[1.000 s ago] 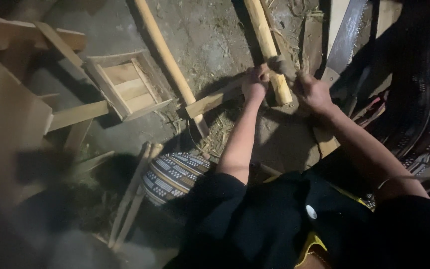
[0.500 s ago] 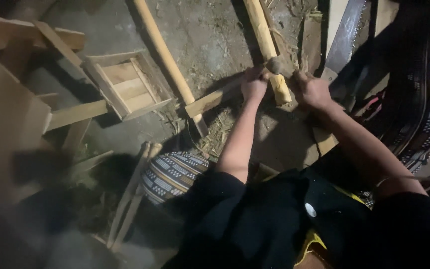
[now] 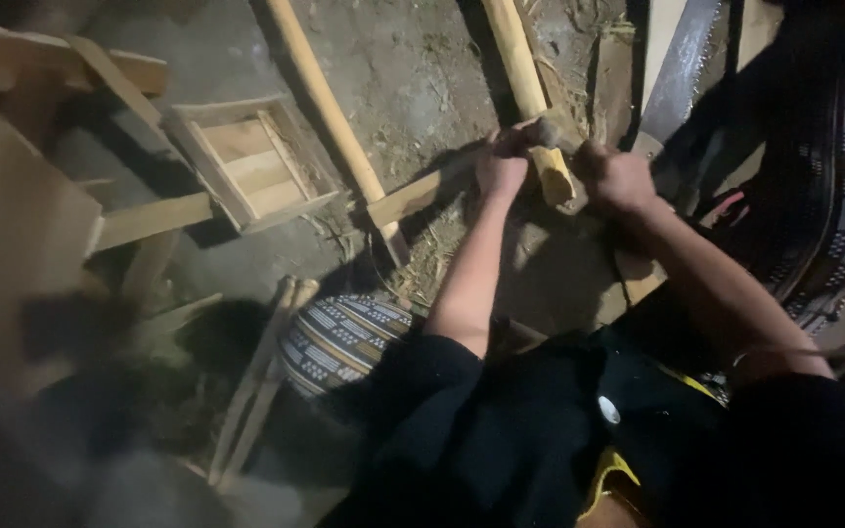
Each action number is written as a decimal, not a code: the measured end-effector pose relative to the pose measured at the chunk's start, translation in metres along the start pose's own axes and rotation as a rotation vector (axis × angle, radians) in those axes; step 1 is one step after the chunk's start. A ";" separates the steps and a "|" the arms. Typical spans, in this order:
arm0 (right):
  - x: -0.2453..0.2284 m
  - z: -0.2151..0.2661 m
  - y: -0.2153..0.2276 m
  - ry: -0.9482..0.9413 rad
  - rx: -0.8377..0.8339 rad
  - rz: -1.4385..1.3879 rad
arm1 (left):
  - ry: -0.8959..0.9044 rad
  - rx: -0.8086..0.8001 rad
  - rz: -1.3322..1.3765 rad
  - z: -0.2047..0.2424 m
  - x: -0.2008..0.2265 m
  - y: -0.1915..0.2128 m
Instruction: The person sits on the ground assembling a small wooden frame, hammering wooden bars and joints together with a hammer. They reposition the wood pieces and then use a red-handled tool to trim or work on a joint of the assembled frame.
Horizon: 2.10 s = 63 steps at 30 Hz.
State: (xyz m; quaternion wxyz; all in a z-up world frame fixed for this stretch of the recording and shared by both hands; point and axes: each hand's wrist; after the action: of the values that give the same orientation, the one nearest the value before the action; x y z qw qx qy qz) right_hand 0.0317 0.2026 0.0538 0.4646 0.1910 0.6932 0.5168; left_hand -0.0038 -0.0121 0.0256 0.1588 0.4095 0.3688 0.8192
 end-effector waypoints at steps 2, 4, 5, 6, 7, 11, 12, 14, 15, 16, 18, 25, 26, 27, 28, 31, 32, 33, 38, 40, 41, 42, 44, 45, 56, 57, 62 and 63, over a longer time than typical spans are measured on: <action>0.013 -0.006 -0.005 -0.006 0.012 -0.052 | 0.015 -0.051 -0.030 -0.015 -0.006 0.000; 0.000 -0.004 0.009 -0.013 0.008 -0.109 | 0.045 -0.109 -0.061 -0.016 -0.004 -0.001; -0.022 -0.002 0.026 -0.087 0.172 -0.339 | 0.031 -0.121 -0.270 -0.012 0.000 0.003; -0.042 -0.012 0.044 -0.145 0.339 -0.569 | 0.019 -0.118 -0.471 -0.017 0.009 0.011; -0.044 -0.017 0.050 -0.130 0.335 -0.573 | 0.028 -0.105 -0.466 -0.018 -0.002 0.012; -0.019 -0.005 0.044 -0.266 0.562 -0.497 | -0.135 -0.162 0.390 -0.016 -0.050 0.019; -0.005 -0.001 0.034 -0.399 0.583 -0.387 | -0.156 -0.158 0.777 -0.018 -0.066 0.026; 0.041 0.006 0.009 -0.372 0.607 -0.186 | 0.002 0.057 0.539 -0.026 -0.078 0.082; 0.064 0.009 -0.005 -0.349 0.633 0.021 | 0.160 0.250 0.294 -0.028 -0.086 0.110; 0.082 0.018 -0.017 -0.338 0.626 0.011 | 0.170 0.261 0.293 -0.036 -0.114 0.120; 0.118 0.035 -0.044 -0.358 0.649 0.131 | 0.072 0.690 0.276 -0.050 -0.172 0.141; 0.196 0.056 -0.121 -0.302 0.718 0.236 | 0.464 0.323 0.369 -0.026 -0.286 0.119; 0.211 0.056 -0.136 -0.320 0.726 0.156 | 0.454 0.275 0.345 -0.022 -0.286 0.117; 0.225 0.055 -0.150 -0.337 0.733 0.075 | 0.445 0.227 0.320 -0.018 -0.285 0.115; 0.234 0.054 -0.160 -0.330 0.733 0.073 | 0.446 0.233 0.324 -0.010 -0.271 0.129; 0.218 0.045 -0.151 -0.458 0.545 0.189 | 0.518 0.084 0.321 -0.001 -0.252 0.148; 0.181 0.036 -0.123 -0.369 0.475 0.381 | 0.491 0.166 0.281 -0.007 -0.260 0.142; 0.144 0.026 -0.096 -0.278 0.400 0.570 | 0.464 0.248 0.242 -0.015 -0.267 0.137; 0.149 0.073 -0.200 -0.420 0.395 -0.013 | 0.433 0.218 0.266 -0.029 -0.289 0.125; 0.139 0.040 -0.230 -0.424 0.161 0.369 | 0.444 0.135 0.322 -0.035 -0.291 0.122; 0.097 0.041 -0.208 -0.362 -0.010 0.297 | 0.476 0.108 0.267 -0.041 -0.295 0.115; 0.056 0.044 -0.187 -0.302 -0.183 0.221 | 0.510 0.079 0.210 -0.046 -0.300 0.107; 0.041 0.037 -0.181 -0.309 -0.224 0.287 | 0.503 0.062 0.241 -0.033 -0.278 0.124; 0.033 0.035 -0.178 -0.306 -0.266 0.352 | 0.501 0.052 0.277 -0.026 -0.267 0.132; -0.029 0.024 -0.106 -0.655 0.224 -0.775 | 0.551 0.032 0.312 -0.044 -0.271 0.130; -0.039 0.023 -0.099 -0.630 0.434 -0.965 | 0.570 0.039 0.254 -0.045 -0.269 0.131; -0.007 0.030 -0.138 -0.651 0.563 -0.931 | 0.623 -0.041 0.166 -0.038 -0.256 0.134; -0.005 0.031 -0.141 -0.667 0.585 -0.847 | 0.641 -0.047 0.186 -0.032 -0.248 0.138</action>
State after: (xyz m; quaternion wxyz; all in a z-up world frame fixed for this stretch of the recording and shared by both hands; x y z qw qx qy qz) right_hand 0.0902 0.1600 -0.0715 0.7499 0.1697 0.6392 -0.0121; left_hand 0.1290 -0.2602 -0.0228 -0.0311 0.1592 0.3423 0.9255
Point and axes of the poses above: each hand's wrist, its own z-axis away from the middle knuckle, its own y-axis out of the back of the hand, x = y × z, and after that the axes turned 15 degrees about y, right-handed
